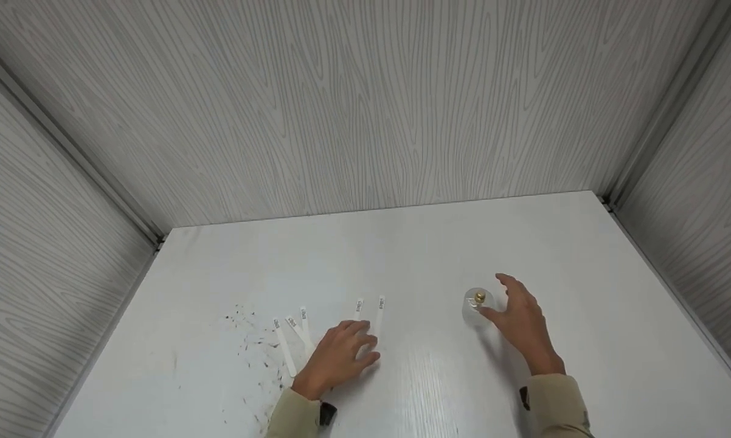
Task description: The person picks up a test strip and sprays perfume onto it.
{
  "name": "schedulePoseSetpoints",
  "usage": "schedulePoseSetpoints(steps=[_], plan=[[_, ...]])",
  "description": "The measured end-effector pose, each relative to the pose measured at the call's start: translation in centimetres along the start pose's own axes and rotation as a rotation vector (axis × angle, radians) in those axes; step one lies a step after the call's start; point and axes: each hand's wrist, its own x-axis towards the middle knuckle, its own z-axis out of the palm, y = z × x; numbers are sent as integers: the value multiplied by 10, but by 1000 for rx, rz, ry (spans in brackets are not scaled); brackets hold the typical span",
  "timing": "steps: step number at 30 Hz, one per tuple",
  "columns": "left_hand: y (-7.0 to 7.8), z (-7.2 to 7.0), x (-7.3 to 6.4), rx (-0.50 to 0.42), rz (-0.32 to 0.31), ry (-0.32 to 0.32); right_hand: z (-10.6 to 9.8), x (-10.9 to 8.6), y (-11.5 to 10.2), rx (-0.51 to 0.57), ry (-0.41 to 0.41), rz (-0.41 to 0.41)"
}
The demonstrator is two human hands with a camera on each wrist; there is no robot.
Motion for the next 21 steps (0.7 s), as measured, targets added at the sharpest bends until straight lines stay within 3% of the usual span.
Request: schedulePoseSetpoints(steps=[4, 7, 10, 16, 21], plan=[[0, -1, 13, -430, -154, 6, 0, 1, 0, 3, -5, 23], [0, 0, 19, -597, -245, 58, 0, 1, 0, 0, -3, 31], [-2, 2, 23, -649, -302, 109, 1, 1, 1, -3, 5, 28], [-4, 6, 26, -717, -409, 104, 2, 3, 1, -1, 40, 12], [1, 10, 31, -670, -462, 122, 2, 4, 1, -26, 38, 10]])
